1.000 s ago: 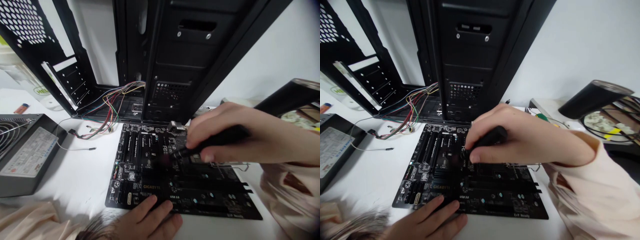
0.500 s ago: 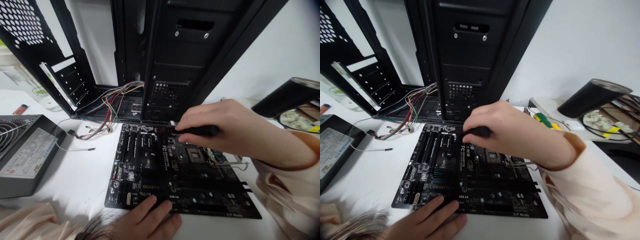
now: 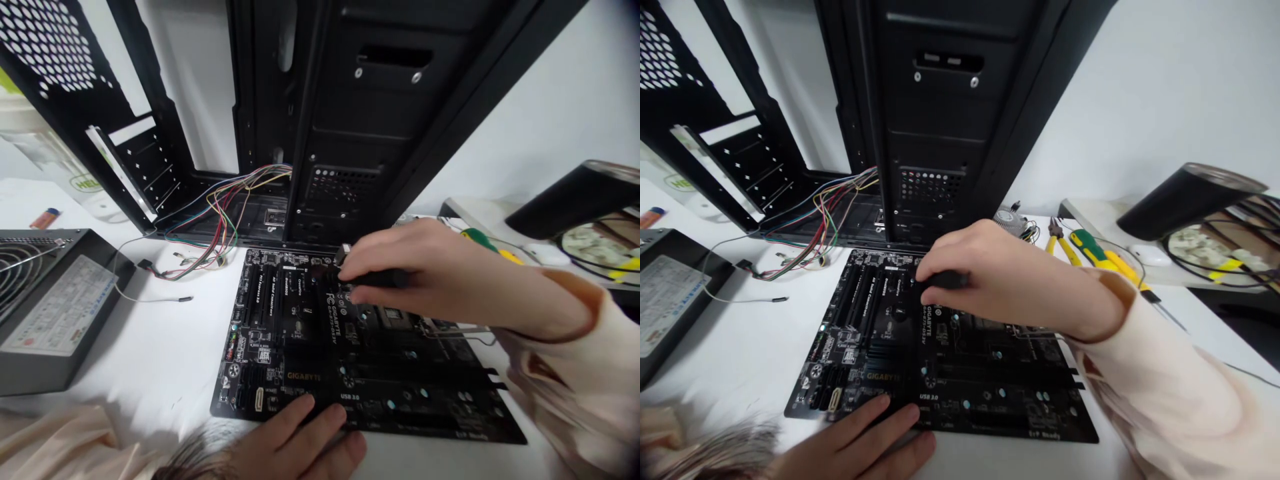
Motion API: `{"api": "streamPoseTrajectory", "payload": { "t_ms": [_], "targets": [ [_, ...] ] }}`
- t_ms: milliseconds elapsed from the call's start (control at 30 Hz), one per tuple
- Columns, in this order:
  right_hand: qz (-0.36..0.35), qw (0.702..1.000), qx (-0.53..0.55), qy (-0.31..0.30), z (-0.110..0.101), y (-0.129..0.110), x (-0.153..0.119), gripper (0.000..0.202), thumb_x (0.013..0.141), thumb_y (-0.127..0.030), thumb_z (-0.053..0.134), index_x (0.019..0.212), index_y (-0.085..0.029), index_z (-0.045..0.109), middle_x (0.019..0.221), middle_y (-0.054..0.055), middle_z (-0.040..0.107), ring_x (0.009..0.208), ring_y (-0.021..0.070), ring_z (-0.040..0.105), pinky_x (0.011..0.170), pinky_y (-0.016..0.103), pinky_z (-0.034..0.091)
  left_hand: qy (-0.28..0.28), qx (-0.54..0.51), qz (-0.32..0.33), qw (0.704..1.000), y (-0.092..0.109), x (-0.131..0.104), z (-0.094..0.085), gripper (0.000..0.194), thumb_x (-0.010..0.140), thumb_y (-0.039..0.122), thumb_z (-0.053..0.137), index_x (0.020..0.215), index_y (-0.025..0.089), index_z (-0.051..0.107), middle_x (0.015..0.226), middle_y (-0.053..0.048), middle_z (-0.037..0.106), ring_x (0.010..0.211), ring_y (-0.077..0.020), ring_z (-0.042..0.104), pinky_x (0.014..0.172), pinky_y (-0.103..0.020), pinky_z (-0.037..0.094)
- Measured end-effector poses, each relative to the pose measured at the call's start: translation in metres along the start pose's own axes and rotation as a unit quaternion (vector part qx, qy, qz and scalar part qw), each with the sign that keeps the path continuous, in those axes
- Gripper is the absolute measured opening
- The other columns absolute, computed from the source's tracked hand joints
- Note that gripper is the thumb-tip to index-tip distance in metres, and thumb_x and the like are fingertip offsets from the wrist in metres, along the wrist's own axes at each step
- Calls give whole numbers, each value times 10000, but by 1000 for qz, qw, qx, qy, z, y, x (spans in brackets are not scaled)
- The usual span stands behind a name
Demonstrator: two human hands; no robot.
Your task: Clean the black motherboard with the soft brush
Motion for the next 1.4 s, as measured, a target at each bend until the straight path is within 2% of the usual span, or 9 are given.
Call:
{"api": "streamPoseTrajectory", "payload": {
  "t_ms": [100,233,333,600,800,1000,1167,1300,1400],
  "targets": [
    [-9,997,64,39,-8,-6,-2,154,857,-308,615,891,-171,676,820,12,721,702,91,664,618,177,514,4,-3,-3,1000,0,0,-1,326,1039,280,338,1048,311,662,1261,157,588,1098,-96,549,932,-244,469],
    [-18,997,-30,67,-6,-3,-2,133,875,-271,585,888,-170,671,848,32,722,737,124,674,642,220,529,-2,-10,-3,1000,1,-1,-3,369,1044,251,301,1051,308,666,1251,158,596,1105,-98,546,951,-245,458],
    [-15,994,-88,57,3,2,1,118,876,-238,572,881,-176,671,833,30,718,727,138,674,661,248,533,-7,-5,2,1000,2,-2,-1,332,1037,262,329,1065,306,657,1295,146,569,1127,-107,535,964,-253,450],
    [-33,996,-20,82,-2,-6,0,112,881,-223,560,862,-167,655,881,44,714,803,134,673,690,227,534,6,-10,-18,1000,-2,4,-3,369,1051,273,286,1040,314,652,1201,162,625,1067,-76,559,923,-226,454],
    [-38,999,-6,17,8,0,4,127,879,-196,546,798,-183,643,814,20,688,720,113,641,621,229,512,4,-10,-23,1000,-1,4,-4,412,1056,241,254,1019,308,658,1201,180,621,1064,-71,560,922,-228,453],
    [-38,992,-17,121,-1,-1,2,92,875,-251,588,883,-188,654,933,45,711,853,113,670,731,219,539,10,-16,-21,1000,0,4,-4,387,1049,243,281,1024,315,660,1210,166,619,1071,-73,560,929,-226,454],
    [-53,996,-36,61,13,3,5,82,862,-209,589,852,-174,662,839,32,716,751,126,672,663,236,543,-1,0,-14,1000,-1,4,-4,358,1046,284,298,1039,315,655,1245,149,602,1083,-77,552,928,-229,461],
    [-69,993,1,95,12,-4,5,100,882,-208,573,917,-185,664,1005,46,721,908,118,679,755,207,546,4,0,-13,1000,-1,3,-5,337,1044,307,317,1039,312,654,1242,146,602,1085,-82,556,928,-231,462],
    [-41,992,-30,114,11,-4,5,99,873,-191,569,833,-172,656,867,42,721,787,120,676,677,222,538,6,-3,-13,1000,0,3,-5,350,1047,281,306,1030,312,654,1214,160,615,1071,-78,565,922,-232,466]
  ]
}}
Point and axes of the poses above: each hand's wrist, its own x-axis towards the middle knuckle, its own z-axis out of the palm, y = z × x, the point moved 3 cm from there along x, towards the middle knuckle
